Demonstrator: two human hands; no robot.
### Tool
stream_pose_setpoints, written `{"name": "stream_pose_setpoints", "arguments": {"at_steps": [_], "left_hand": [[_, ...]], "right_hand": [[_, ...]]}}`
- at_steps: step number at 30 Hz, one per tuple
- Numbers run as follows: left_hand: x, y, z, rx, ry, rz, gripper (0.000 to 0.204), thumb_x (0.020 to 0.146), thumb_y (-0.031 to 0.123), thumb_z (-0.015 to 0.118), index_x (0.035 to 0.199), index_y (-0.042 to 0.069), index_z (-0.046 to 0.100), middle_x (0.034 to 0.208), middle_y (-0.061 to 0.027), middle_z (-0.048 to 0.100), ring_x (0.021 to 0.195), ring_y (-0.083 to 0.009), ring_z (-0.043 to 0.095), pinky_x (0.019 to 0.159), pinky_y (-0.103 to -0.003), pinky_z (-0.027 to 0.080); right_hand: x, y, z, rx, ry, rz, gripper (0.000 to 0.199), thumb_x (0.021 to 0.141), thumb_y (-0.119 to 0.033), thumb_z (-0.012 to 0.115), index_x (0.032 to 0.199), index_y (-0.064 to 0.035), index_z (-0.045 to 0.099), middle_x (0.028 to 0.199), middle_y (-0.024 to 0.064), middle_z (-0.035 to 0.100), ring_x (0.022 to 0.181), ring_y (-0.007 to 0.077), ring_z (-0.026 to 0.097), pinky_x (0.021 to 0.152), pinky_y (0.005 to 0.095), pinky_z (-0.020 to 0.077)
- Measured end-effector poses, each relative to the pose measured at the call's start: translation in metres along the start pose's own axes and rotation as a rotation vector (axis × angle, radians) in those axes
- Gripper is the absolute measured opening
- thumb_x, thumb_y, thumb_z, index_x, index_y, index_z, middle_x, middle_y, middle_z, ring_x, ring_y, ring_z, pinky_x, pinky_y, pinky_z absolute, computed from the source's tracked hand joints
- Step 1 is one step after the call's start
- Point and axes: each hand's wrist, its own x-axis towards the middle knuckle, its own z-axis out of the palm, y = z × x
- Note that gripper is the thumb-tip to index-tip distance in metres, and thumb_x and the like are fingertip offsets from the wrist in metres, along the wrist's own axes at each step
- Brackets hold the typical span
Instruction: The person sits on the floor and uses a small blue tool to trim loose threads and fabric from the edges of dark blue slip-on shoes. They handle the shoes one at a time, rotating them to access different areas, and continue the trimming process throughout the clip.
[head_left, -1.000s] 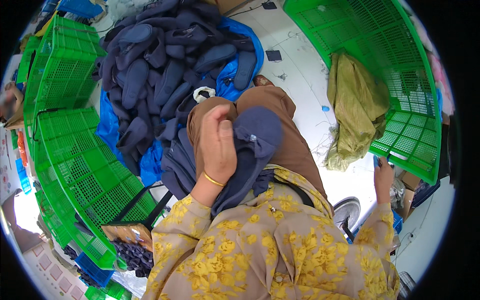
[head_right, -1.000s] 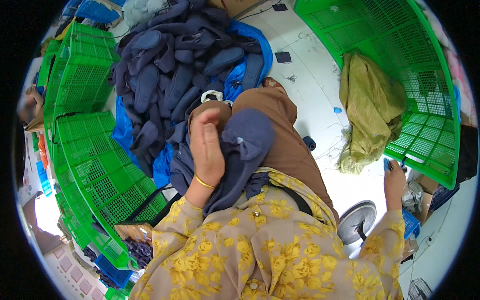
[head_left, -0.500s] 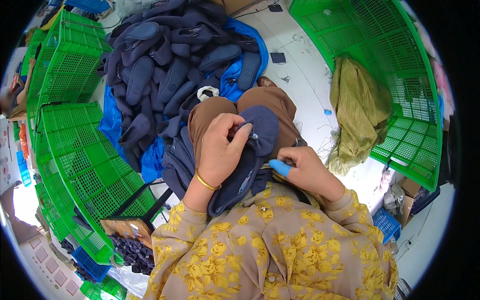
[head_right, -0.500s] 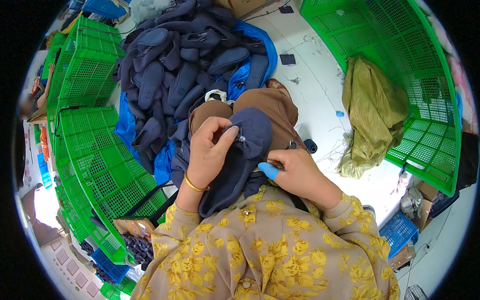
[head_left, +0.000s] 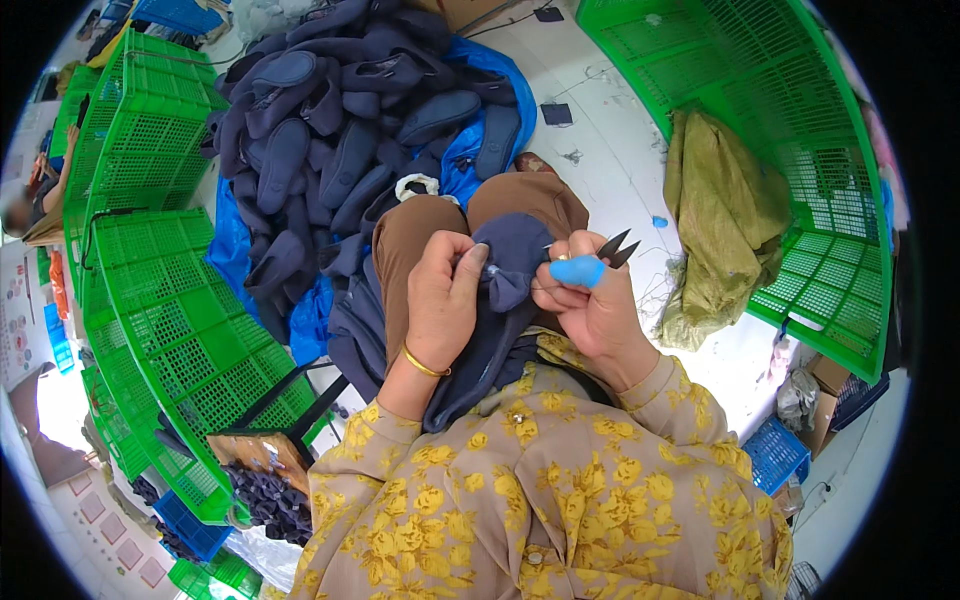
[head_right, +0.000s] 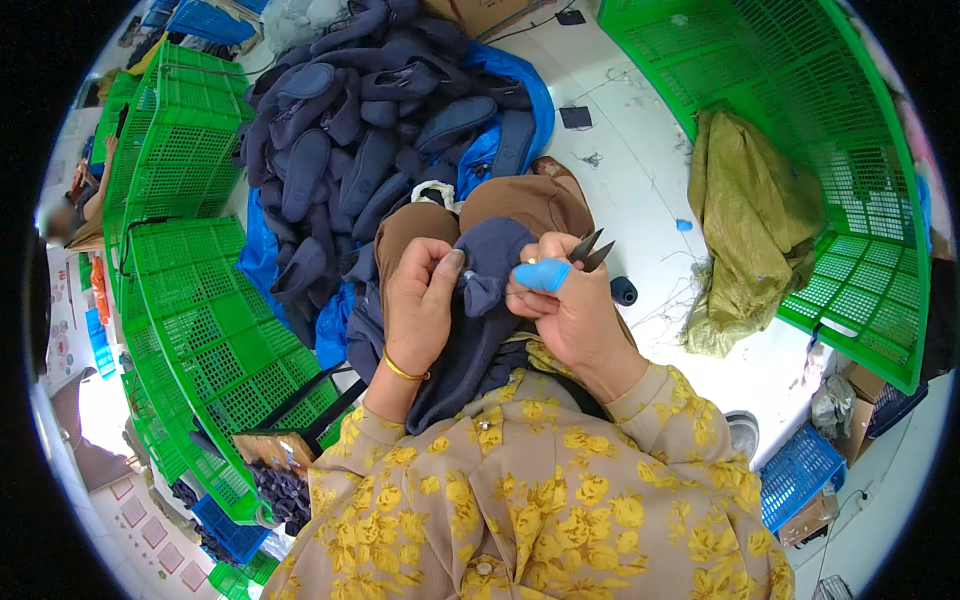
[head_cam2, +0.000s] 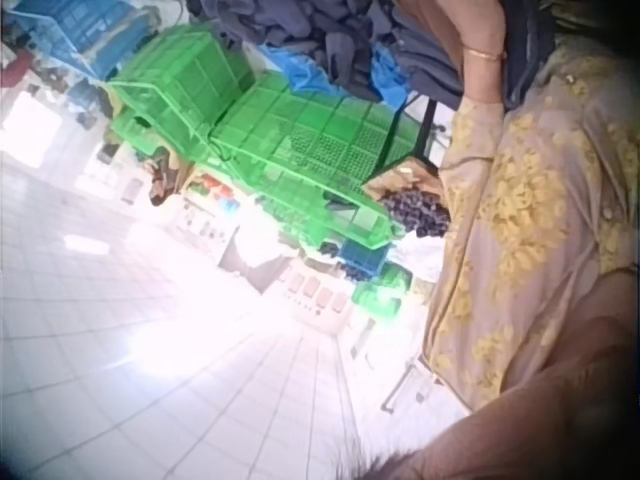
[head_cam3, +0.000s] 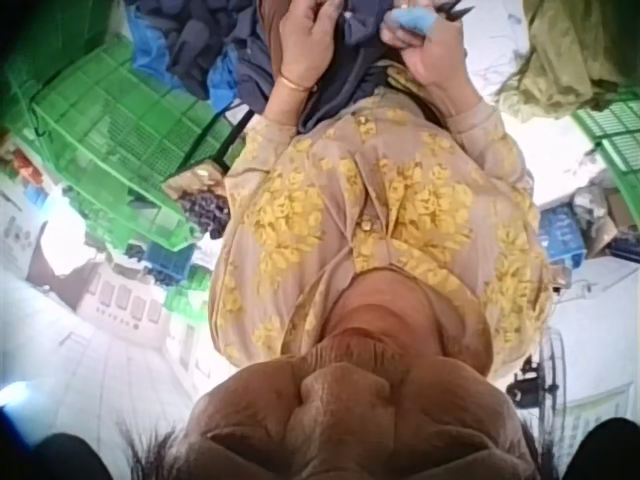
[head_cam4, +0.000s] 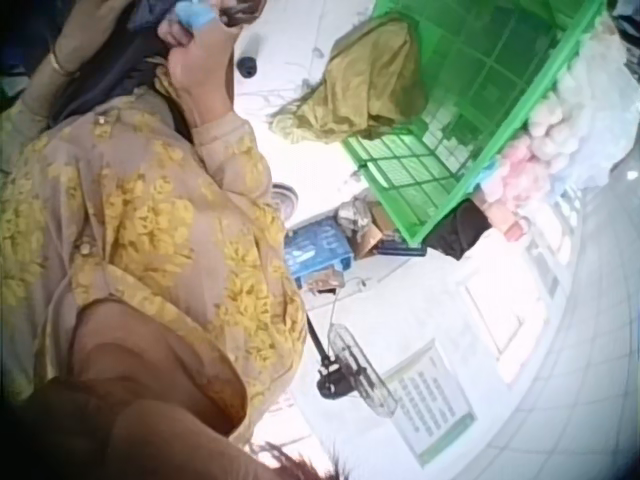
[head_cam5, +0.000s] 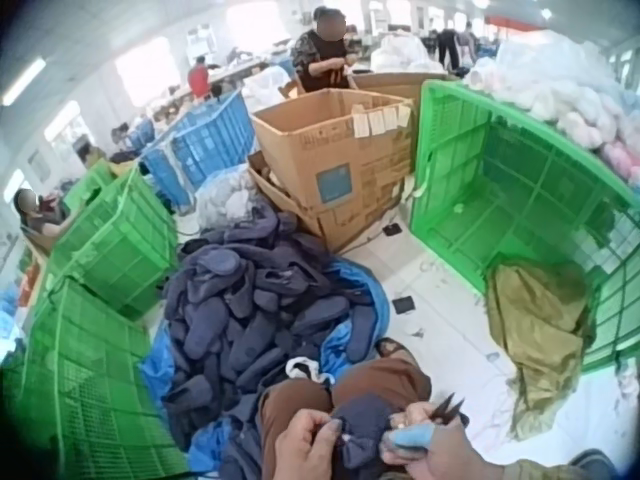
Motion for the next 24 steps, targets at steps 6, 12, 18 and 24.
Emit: {"name": "stream_pose_setpoints", "arguments": {"at_steps": [6,12,18,24], "left_hand": [[-0.006,-0.008,-0.005,-0.100,0.067,-0.080,0.011,0.099,0.013,0.060,0.093,0.003,0.059,0.082,0.0049,0.055,0.074,-0.0026,0.047,0.067,-0.019,0.040],[-0.012,0.002,0.003,-0.053,0.001,-0.014,0.010,0.097,0.011,0.063,0.093,0.003,0.060,0.081,0.0045,0.056,0.073,-0.0023,0.047,0.064,-0.019,0.040],[-0.018,0.016,-0.013,0.134,-0.070,0.301,0.009,0.084,0.001,0.072,0.092,0.001,0.066,0.083,-0.0029,0.063,0.072,-0.0092,0.056,0.063,-0.023,0.045],[-0.020,0.022,-0.016,0.266,-0.093,0.606,0.026,0.076,-0.006,0.070,0.100,0.002,0.072,0.089,-0.0096,0.068,0.078,-0.0237,0.063,0.068,-0.030,0.049]], "right_hand": [[-0.039,-0.015,0.001,-0.027,0.154,0.002,0.039,0.081,0.004,0.055,0.061,-0.0150,0.027,0.060,-0.0043,0.027,0.047,0.0079,0.024,0.050,0.0281,0.0223],[-0.062,-0.023,-0.009,0.012,0.170,-0.010,0.037,0.079,0.004,0.054,0.061,-0.0145,0.027,0.061,-0.0037,0.026,0.047,0.0097,0.024,0.051,0.0295,0.0235],[-0.031,-0.033,-0.072,-0.626,0.439,-0.243,0.017,0.091,-0.016,0.063,0.081,-0.0100,0.051,0.066,-0.0025,0.038,0.058,0.0094,0.039,0.060,0.0286,0.0423],[-0.033,-0.042,-0.003,-1.562,0.358,-0.143,0.042,0.082,-0.018,0.076,0.119,-0.0151,0.056,0.078,0.0004,0.053,0.067,0.0064,0.052,0.062,0.0228,0.0437]]}}
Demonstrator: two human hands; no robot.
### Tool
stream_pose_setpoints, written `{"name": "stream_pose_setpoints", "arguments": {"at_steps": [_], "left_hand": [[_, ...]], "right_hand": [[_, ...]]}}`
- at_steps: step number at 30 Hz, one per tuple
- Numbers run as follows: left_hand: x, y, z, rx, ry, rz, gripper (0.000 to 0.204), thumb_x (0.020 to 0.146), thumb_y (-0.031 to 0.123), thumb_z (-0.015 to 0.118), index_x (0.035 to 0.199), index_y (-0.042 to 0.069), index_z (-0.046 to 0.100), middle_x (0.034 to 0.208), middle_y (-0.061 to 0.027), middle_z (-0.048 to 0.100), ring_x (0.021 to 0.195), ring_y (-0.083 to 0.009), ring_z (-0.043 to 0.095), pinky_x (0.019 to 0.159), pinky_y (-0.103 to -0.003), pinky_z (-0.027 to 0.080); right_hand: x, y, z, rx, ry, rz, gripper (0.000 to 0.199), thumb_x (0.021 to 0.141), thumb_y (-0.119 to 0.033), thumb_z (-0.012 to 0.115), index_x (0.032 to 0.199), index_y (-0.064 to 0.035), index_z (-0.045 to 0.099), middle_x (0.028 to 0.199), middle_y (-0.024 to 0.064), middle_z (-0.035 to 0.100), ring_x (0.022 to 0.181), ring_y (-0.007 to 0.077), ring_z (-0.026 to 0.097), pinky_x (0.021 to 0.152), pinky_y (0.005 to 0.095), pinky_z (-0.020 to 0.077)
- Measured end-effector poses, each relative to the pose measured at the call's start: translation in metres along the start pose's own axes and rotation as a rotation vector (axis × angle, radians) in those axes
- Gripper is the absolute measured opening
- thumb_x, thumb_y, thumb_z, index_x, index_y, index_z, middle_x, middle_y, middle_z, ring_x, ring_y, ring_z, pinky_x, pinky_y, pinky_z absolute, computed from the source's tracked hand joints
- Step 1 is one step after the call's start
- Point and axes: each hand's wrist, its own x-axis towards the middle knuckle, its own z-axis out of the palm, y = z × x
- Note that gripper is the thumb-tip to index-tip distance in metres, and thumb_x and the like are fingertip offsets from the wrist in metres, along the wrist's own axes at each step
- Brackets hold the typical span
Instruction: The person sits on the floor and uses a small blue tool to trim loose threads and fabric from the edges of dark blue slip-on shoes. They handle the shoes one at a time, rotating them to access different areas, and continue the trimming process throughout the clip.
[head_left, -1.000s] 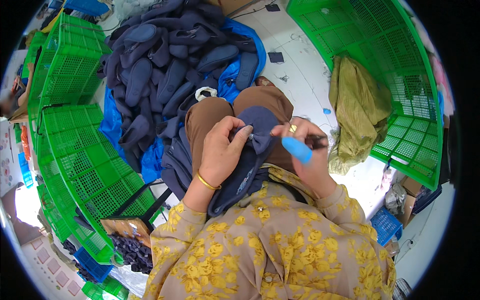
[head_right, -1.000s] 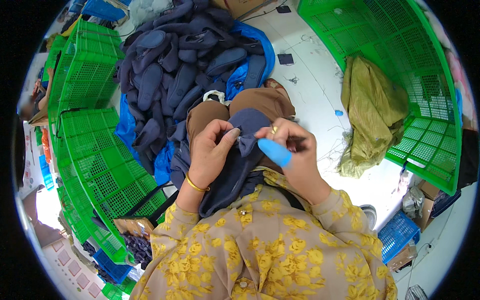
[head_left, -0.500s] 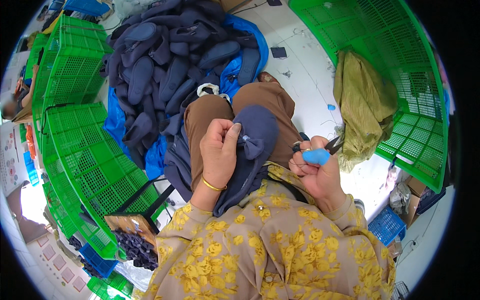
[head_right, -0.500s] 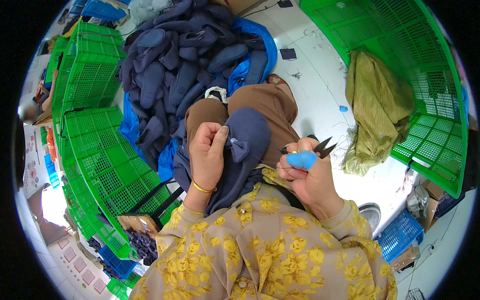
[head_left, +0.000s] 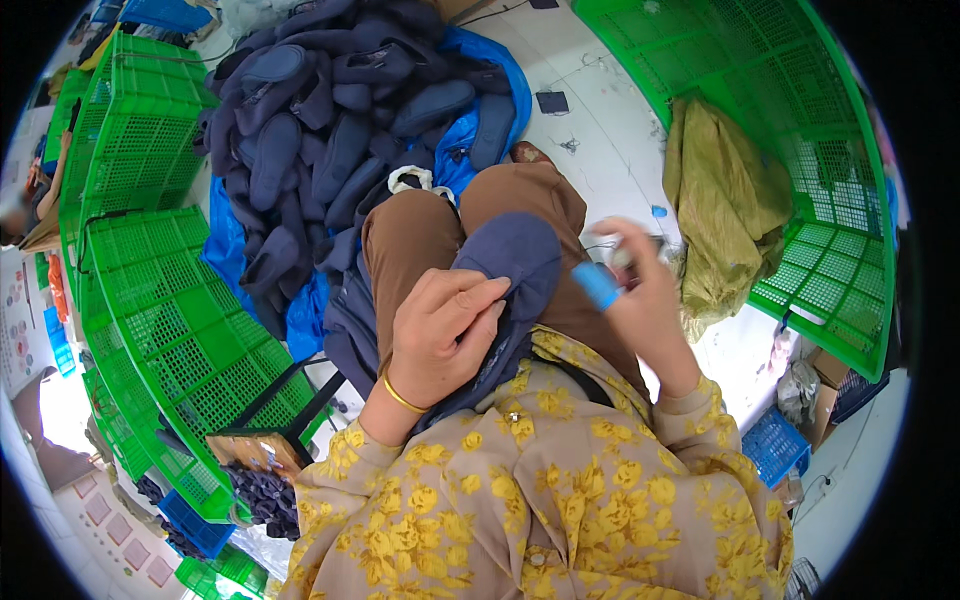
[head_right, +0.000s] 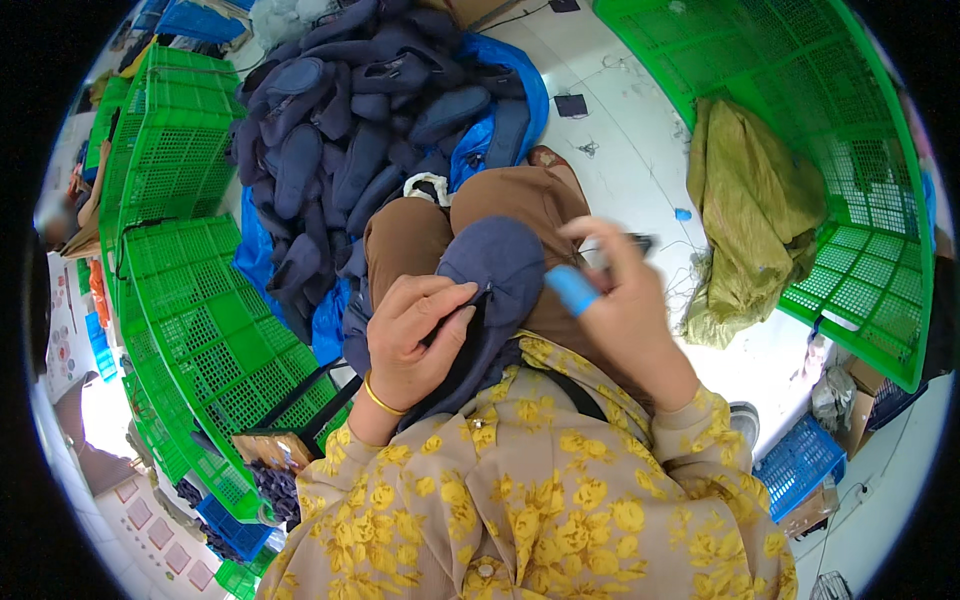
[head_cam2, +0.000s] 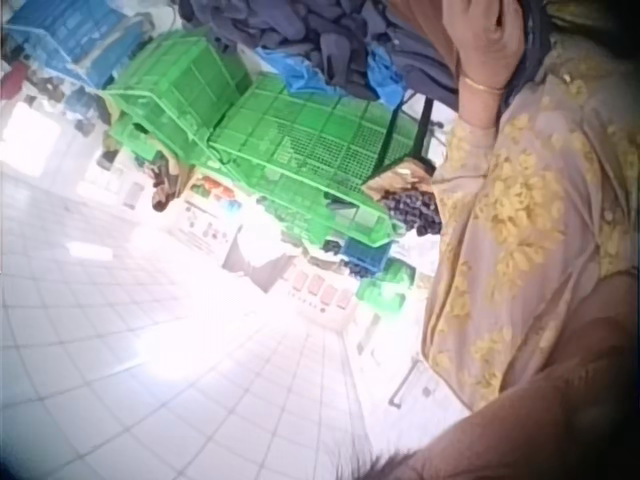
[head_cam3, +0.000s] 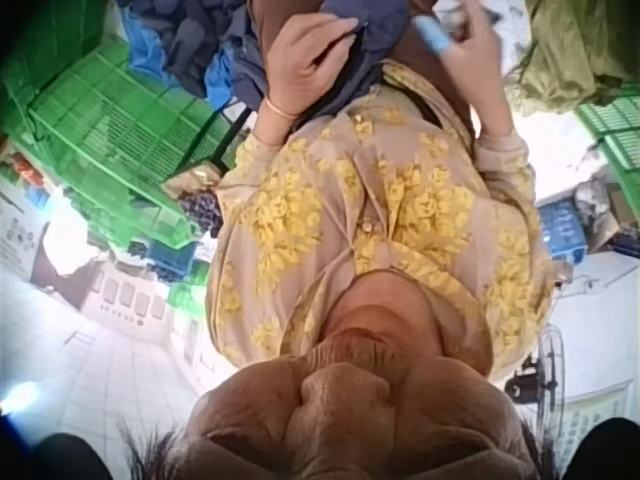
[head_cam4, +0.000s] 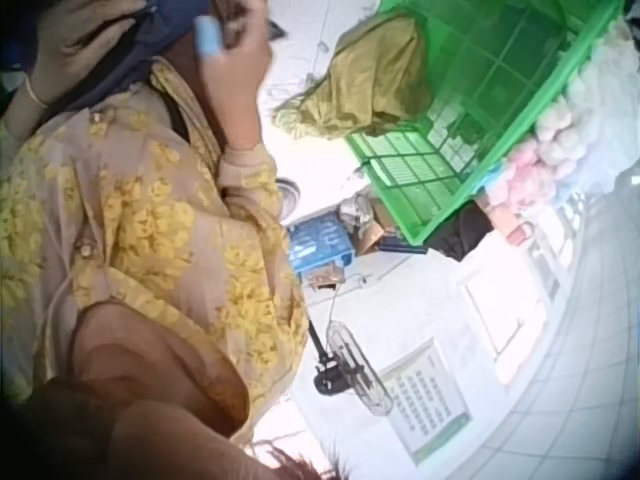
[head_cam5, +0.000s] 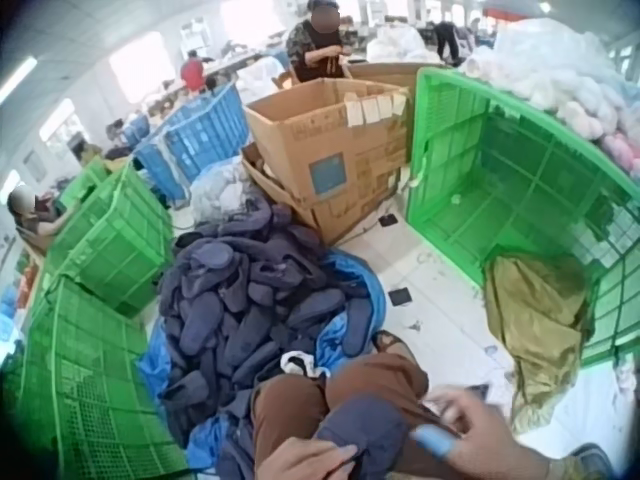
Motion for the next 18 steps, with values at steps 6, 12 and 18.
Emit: {"name": "stream_pose_setpoints", "arguments": {"at_steps": [6,12,18], "left_hand": [[-0.005,-0.004,-0.002,-0.207,0.010,-0.212,0.020,0.085,-0.008,0.057,0.098,-0.002,0.070,0.094,-0.0095,0.068,0.080,-0.0167,0.062,0.073,-0.026,0.049],[0.006,-0.011,-0.006,-0.305,0.047,-0.452,0.013,0.089,-0.003,0.061,0.101,0.001,0.066,0.104,-0.0059,0.060,0.082,-0.0126,0.060,0.072,-0.024,0.048],[0.026,-0.015,-0.009,-0.001,-0.257,-0.188,0.015,0.084,0.006,0.069,0.097,0.004,0.063,0.099,-0.0111,0.056,0.083,-0.0314,0.062,0.071,-0.038,0.051]], "right_hand": [[0.010,-0.013,0.044,0.062,-0.197,-0.419,0.026,0.085,-0.006,0.069,0.108,-0.0082,0.057,0.092,0.0086,0.062,0.072,0.0229,0.062,0.064,0.0329,0.0490],[0.011,-0.005,0.045,0.243,-0.204,-0.261,0.018,0.085,-0.001,0.065,0.100,-0.0067,0.057,0.079,0.0024,0.056,0.059,0.0089,0.046,0.056,0.0246,0.0390],[0.012,-0.003,0.045,0.328,-0.210,-0.236,0.015,0.087,-0.001,0.064,0.099,-0.0058,0.055,0.084,0.0013,0.058,0.064,0.0075,0.048,0.059,0.0234,0.0417]]}}
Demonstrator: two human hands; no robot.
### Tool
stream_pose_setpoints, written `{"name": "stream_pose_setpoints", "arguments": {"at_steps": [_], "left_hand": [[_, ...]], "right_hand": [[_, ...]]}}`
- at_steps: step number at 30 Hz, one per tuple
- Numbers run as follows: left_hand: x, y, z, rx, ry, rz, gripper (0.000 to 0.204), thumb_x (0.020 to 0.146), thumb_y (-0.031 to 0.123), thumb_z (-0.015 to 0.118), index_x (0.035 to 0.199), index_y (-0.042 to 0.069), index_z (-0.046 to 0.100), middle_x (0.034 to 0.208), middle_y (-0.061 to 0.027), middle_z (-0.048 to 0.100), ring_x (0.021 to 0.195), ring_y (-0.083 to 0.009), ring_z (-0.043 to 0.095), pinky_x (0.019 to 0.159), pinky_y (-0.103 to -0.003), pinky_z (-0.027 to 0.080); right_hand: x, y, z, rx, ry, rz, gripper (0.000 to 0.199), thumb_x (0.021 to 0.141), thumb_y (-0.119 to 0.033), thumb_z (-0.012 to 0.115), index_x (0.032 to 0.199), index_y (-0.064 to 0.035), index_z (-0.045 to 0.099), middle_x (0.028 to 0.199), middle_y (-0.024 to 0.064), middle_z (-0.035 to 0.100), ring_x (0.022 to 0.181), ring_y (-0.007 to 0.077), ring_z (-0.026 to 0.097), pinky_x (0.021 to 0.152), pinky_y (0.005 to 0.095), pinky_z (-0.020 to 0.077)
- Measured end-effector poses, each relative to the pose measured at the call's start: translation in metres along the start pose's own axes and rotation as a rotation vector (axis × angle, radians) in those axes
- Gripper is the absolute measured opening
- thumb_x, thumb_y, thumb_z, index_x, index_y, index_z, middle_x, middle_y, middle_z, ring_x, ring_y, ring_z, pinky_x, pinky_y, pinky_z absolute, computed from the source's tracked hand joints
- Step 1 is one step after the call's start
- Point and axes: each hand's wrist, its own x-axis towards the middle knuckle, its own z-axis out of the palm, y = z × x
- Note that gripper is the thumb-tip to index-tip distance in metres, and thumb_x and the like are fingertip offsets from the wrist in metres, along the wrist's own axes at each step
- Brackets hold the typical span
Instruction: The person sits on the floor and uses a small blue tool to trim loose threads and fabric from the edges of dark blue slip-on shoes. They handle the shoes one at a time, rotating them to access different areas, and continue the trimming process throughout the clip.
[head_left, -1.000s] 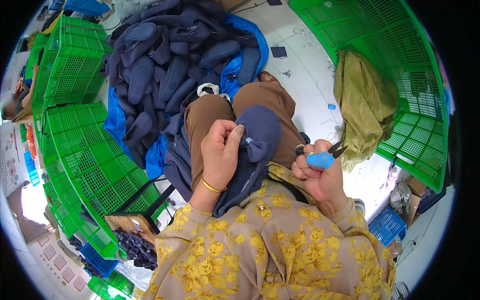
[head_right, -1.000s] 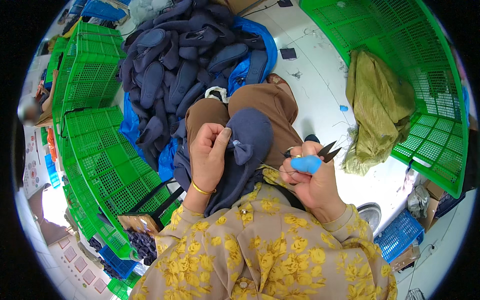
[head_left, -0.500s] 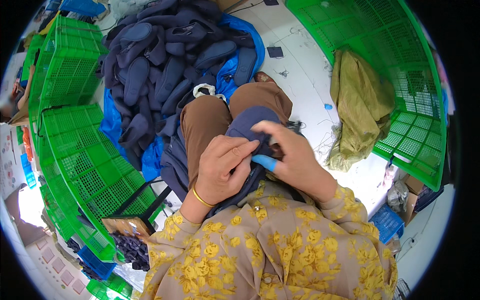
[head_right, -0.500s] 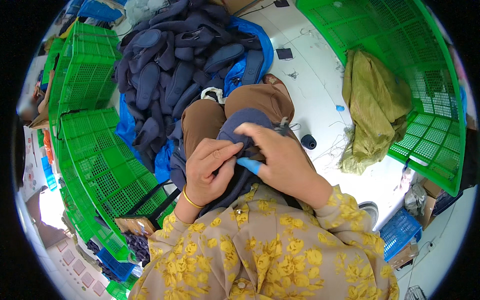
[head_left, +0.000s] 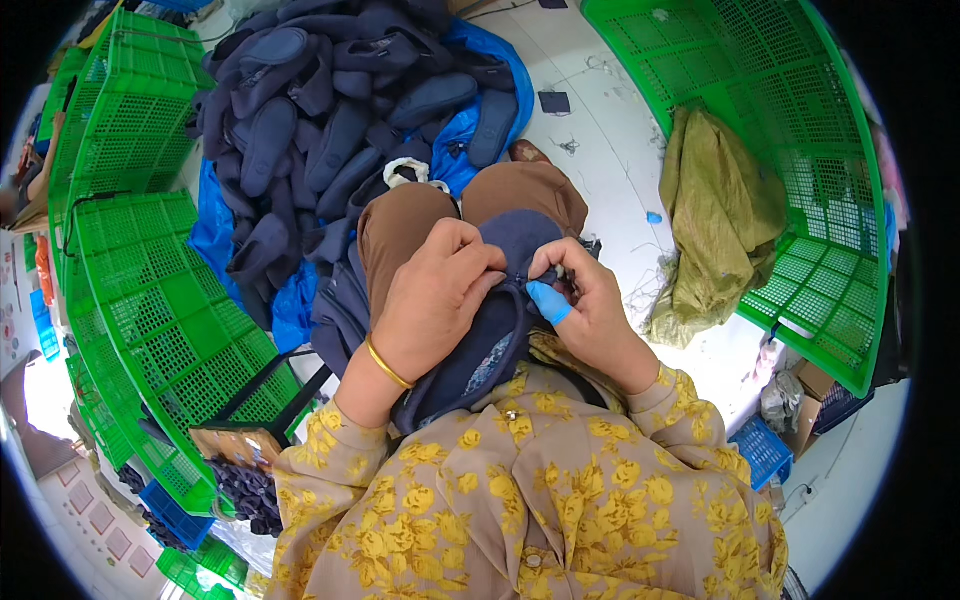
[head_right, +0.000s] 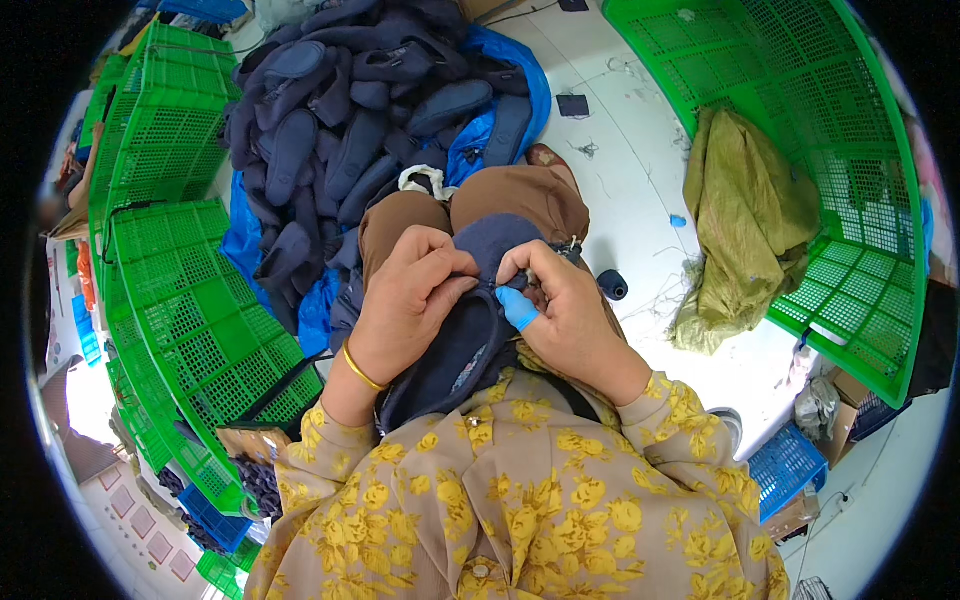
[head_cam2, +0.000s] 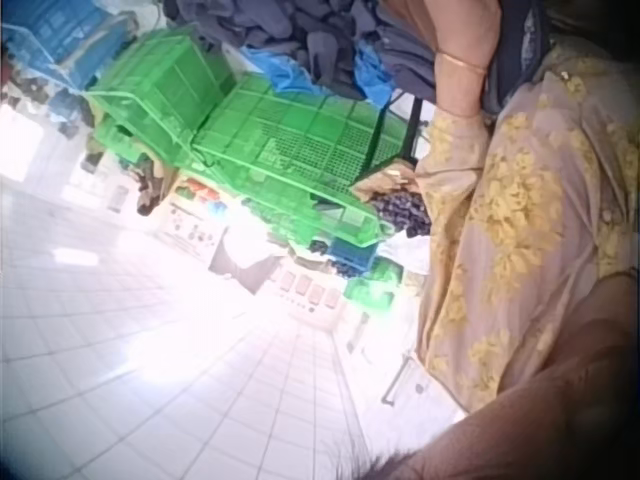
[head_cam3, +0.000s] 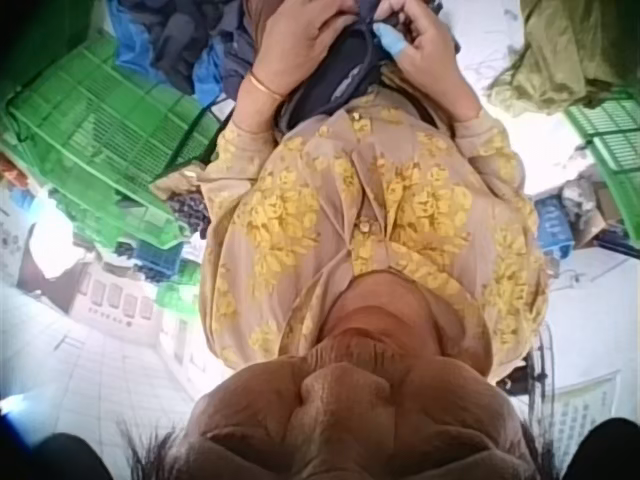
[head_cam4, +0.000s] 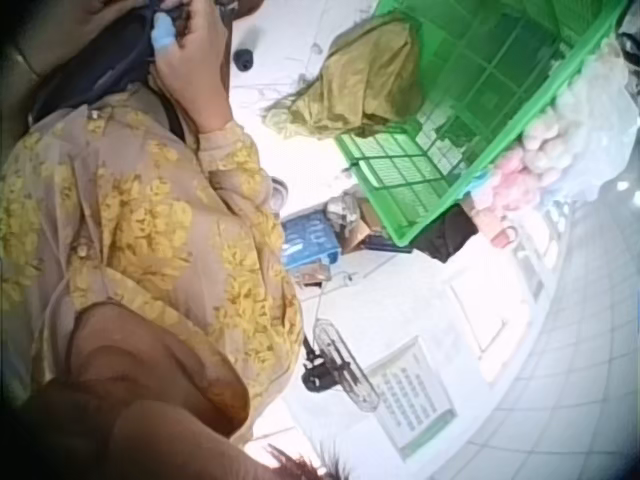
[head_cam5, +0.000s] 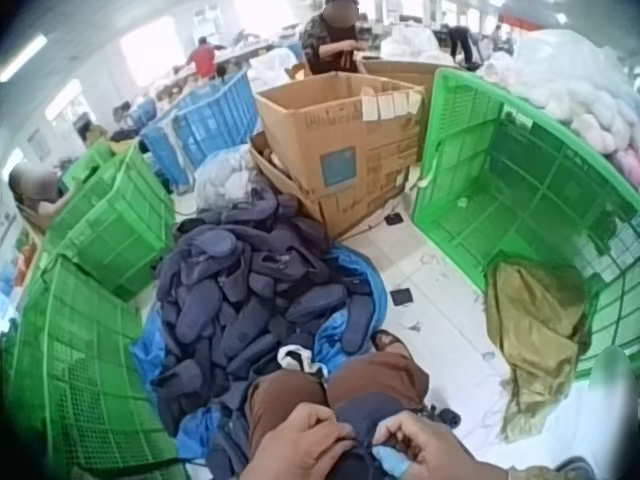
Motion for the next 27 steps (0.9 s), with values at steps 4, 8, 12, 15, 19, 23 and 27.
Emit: {"name": "stream_pose_setpoints", "arguments": {"at_steps": [4,8,12,15,19,23,27], "left_hand": [[0.004,-0.001,0.002,-0.017,-0.015,0.004,0.011,0.088,0.005,0.065,0.096,0.002,0.058,0.094,-0.0109,0.057,0.080,-0.0303,0.061,0.071,-0.036,0.050],[0.005,0.003,-0.003,-0.398,-0.128,-0.248,0.006,0.093,0.005,0.059,0.098,0.002,0.056,0.084,-0.0073,0.057,0.074,-0.0202,0.059,0.067,-0.030,0.047],[0.009,0.004,-0.004,-0.965,-0.049,-0.472,0.005,0.097,0.003,0.054,0.101,0.003,0.054,0.078,0.0009,0.053,0.065,-0.0049,0.044,0.059,-0.021,0.037],[0.011,0.002,-0.004,-1.222,-0.017,-0.483,0.009,0.095,0.004,0.055,0.103,0.003,0.053,0.074,0.0021,0.049,0.064,-0.0048,0.042,0.057,-0.020,0.035],[0.006,0.000,0.000,-0.465,0.019,-0.290,0.020,0.086,-0.005,0.061,0.104,0.002,0.056,0.069,0.0067,0.039,0.061,-0.0020,0.033,0.057,-0.018,0.030],[0.008,0.009,0.007,-0.240,0.064,-0.266,0.022,0.087,0.001,0.068,0.107,0.002,0.061,0.066,0.0080,0.038,0.059,-0.0016,0.031,0.054,-0.018,0.028],[0.006,0.008,0.015,-0.367,0.116,-0.355,0.016,0.089,0.008,0.069,0.104,0.004,0.065,0.061,0.0018,0.039,0.056,-0.0074,0.040,0.053,-0.023,0.034]], "right_hand": [[0.000,0.003,-0.002,0.013,0.001,0.001,0.014,0.088,-0.001,0.062,0.099,-0.0053,0.055,0.086,0.0015,0.058,0.065,0.0075,0.049,0.061,0.0227,0.0424],[0.001,0.000,-0.001,0.013,0.013,0.007,0.014,0.088,-0.001,0.061,0.100,-0.0049,0.056,0.084,0.0014,0.057,0.064,0.0079,0.048,0.059,0.0232,0.0409],[0.004,-0.001,0.000,-0.055,0.033,0.014,0.015,0.088,-0.001,0.061,0.102,-0.0042,0.057,0.081,0.0014,0.055,0.061,0.0084,0.045,0.056,0.0239,0.0381],[0.004,0.001,-0.001,-0.086,0.050,0.020,0.015,0.087,0.000,0.061,0.101,-0.0037,0.058,0.079,0.0014,0.054,0.060,0.0079,0.044,0.055,0.0239,0.0366],[0.002,0.009,0.002,0.002,0.109,0.003,0.013,0.087,0.000,0.061,0.099,-0.0033,0.059,0.078,0.0009,0.055,0.060,0.0061,0.043,0.054,0.0230,0.0360],[0.000,0.013,0.003,0.019,0.147,-0.003,0.012,0.087,0.001,0.061,0.098,-0.0033,0.059,0.079,0.0000,0.057,0.061,0.0042,0.044,0.054,0.0216,0.0357],[-0.006,0.021,0.008,0.084,0.194,-0.011,0.011,0.088,0.001,0.061,0.097,-0.0038,0.059,0.080,-0.0004,0.059,0.060,0.0032,0.044,0.054,0.0204,0.0354]]}}
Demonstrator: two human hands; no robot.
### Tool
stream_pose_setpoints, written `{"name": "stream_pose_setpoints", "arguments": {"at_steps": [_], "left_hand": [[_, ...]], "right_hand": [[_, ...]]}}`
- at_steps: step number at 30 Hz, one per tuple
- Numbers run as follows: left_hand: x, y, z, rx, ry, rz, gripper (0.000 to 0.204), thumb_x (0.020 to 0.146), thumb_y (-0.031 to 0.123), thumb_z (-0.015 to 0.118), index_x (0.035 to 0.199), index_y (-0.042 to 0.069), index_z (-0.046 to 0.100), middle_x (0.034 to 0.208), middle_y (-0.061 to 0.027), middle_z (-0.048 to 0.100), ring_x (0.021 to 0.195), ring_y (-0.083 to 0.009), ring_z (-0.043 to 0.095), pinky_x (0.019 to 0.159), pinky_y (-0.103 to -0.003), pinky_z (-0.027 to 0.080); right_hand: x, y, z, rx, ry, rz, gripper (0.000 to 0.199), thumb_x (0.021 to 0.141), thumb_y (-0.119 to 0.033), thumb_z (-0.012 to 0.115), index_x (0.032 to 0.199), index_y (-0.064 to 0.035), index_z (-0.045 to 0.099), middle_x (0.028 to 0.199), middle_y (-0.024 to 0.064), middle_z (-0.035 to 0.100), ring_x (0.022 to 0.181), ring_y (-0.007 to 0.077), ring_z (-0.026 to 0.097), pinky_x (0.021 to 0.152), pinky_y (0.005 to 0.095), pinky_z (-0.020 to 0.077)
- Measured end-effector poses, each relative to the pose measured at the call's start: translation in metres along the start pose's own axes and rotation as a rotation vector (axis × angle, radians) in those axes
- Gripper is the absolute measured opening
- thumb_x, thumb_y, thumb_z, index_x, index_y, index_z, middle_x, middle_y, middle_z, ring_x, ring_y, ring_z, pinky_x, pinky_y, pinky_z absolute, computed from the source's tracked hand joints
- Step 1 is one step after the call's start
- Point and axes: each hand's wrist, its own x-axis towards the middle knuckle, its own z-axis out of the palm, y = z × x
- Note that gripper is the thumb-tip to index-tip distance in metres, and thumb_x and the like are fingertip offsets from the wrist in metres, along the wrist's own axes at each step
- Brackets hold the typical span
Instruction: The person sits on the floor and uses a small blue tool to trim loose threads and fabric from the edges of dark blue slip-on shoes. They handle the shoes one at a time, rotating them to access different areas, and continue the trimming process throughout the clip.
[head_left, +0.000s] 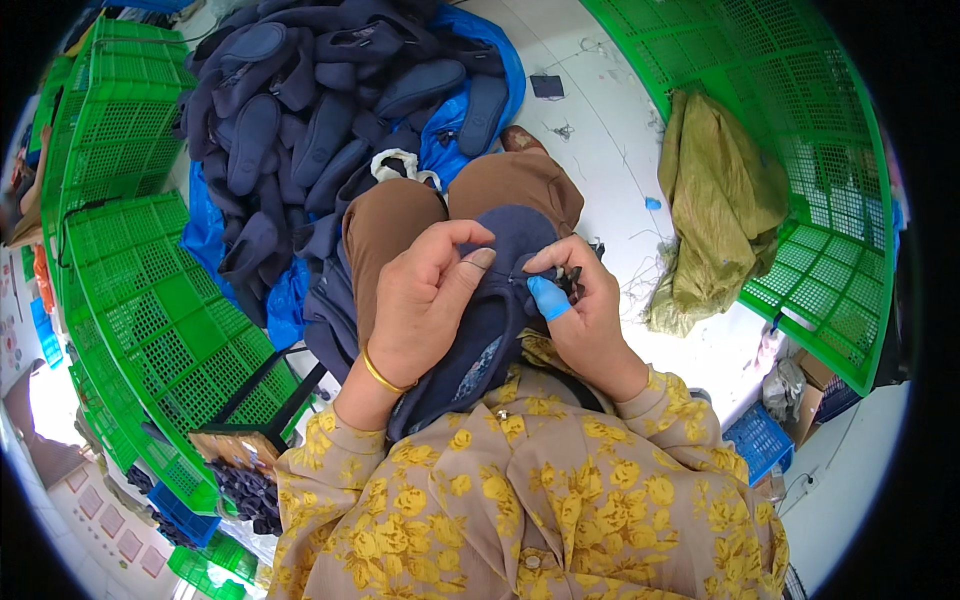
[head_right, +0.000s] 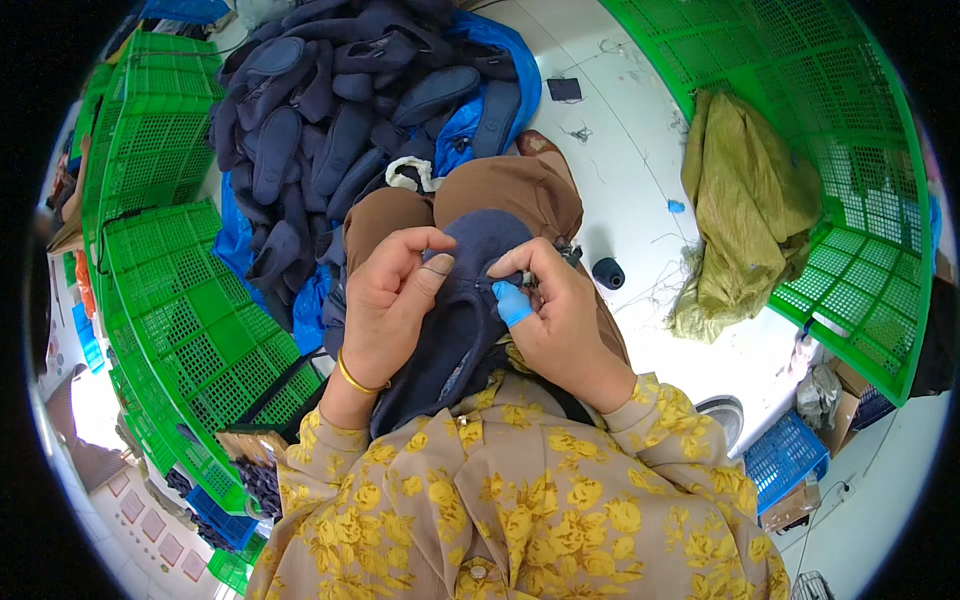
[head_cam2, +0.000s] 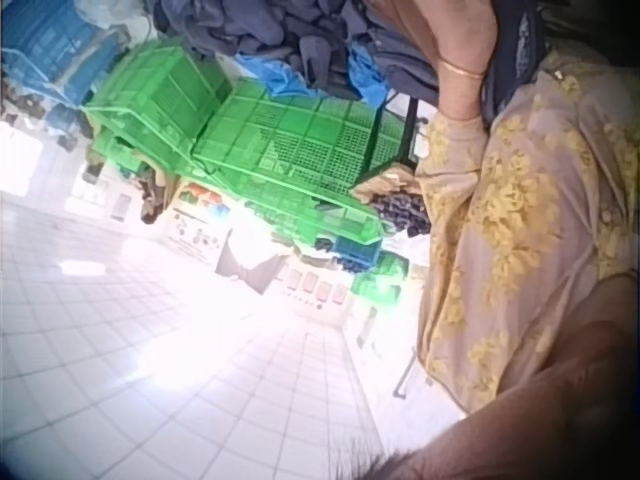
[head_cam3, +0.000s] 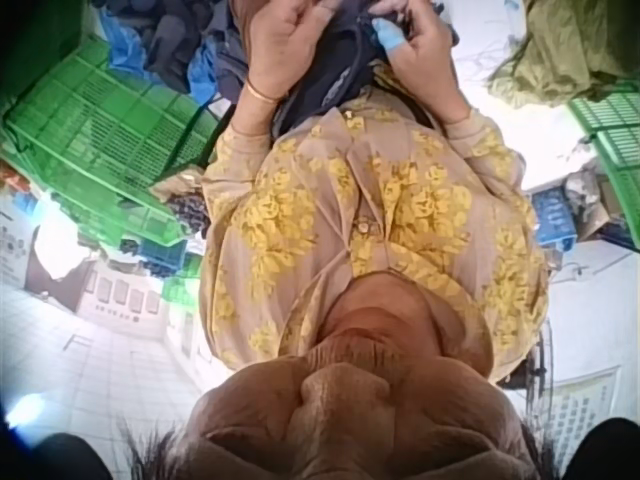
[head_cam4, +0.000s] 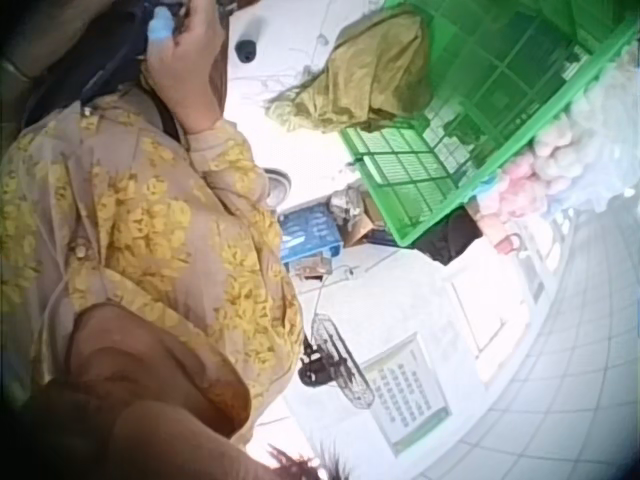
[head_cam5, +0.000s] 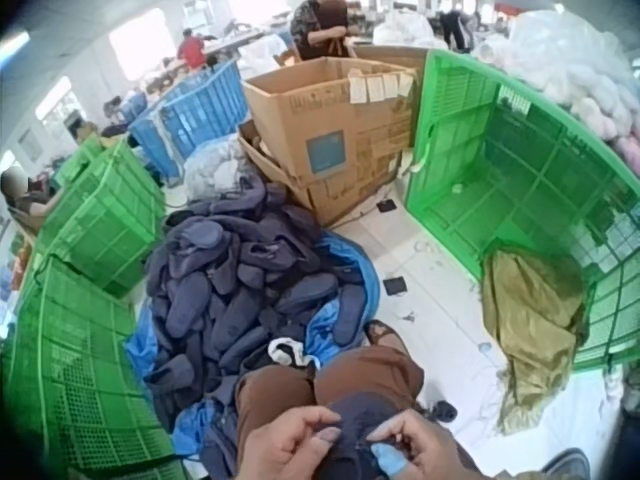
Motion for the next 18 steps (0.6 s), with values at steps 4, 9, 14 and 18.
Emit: {"name": "stream_pose_setpoints", "arguments": {"at_steps": [4,9,14,18], "left_hand": [[-0.004,-0.007,0.002,-0.185,-0.034,-0.125,0.018,0.090,0.011,0.069,0.105,0.003,0.064,0.063,0.0003,0.042,0.057,-0.0082,0.041,0.054,-0.024,0.036],[0.003,0.010,-0.011,0.133,-0.276,-0.003,0.046,0.080,0.029,0.080,0.112,0.003,0.059,0.065,-0.0010,0.047,0.060,-0.0095,0.045,0.055,-0.025,0.038],[0.005,0.020,-0.006,0.118,-0.292,-0.117,0.030,0.083,0.015,0.075,0.108,0.003,0.062,0.077,0.0020,0.052,0.072,-0.0046,0.046,0.063,-0.022,0.038],[0.004,-0.004,-0.018,0.047,-0.346,0.153,0.013,0.082,0.001,0.073,0.093,0.003,0.066,0.087,-0.0035,0.061,0.080,-0.0114,0.057,0.070,-0.024,0.045]], "right_hand": [[-0.001,0.002,0.003,0.057,0.002,0.028,0.015,0.087,0.001,0.061,0.100,-0.0044,0.058,0.081,-0.0010,0.056,0.061,0.0030,0.043,0.054,0.0198,0.0350],[0.003,-0.008,-0.010,0.221,-0.058,0.144,0.026,0.085,-0.001,0.065,0.109,-0.0054,0.056,0.080,-0.0021,0.047,0.066,0.0042,0.040,0.060,0.0204,0.0366],[0.004,-0.016,-0.016,-0.226,-0.137,0.044,0.029,0.082,-0.008,0.070,0.109,-0.0055,0.058,0.080,0.0046,0.051,0.065,0.0145,0.049,0.059,0.0279,0.0417],[-0.003,-0.019,-0.013,-0.293,-0.142,-0.084,0.028,0.079,-0.011,0.073,0.104,-0.0074,0.060,0.083,0.0069,0.058,0.066,0.0221,0.059,0.056,0.0326,0.0457]]}}
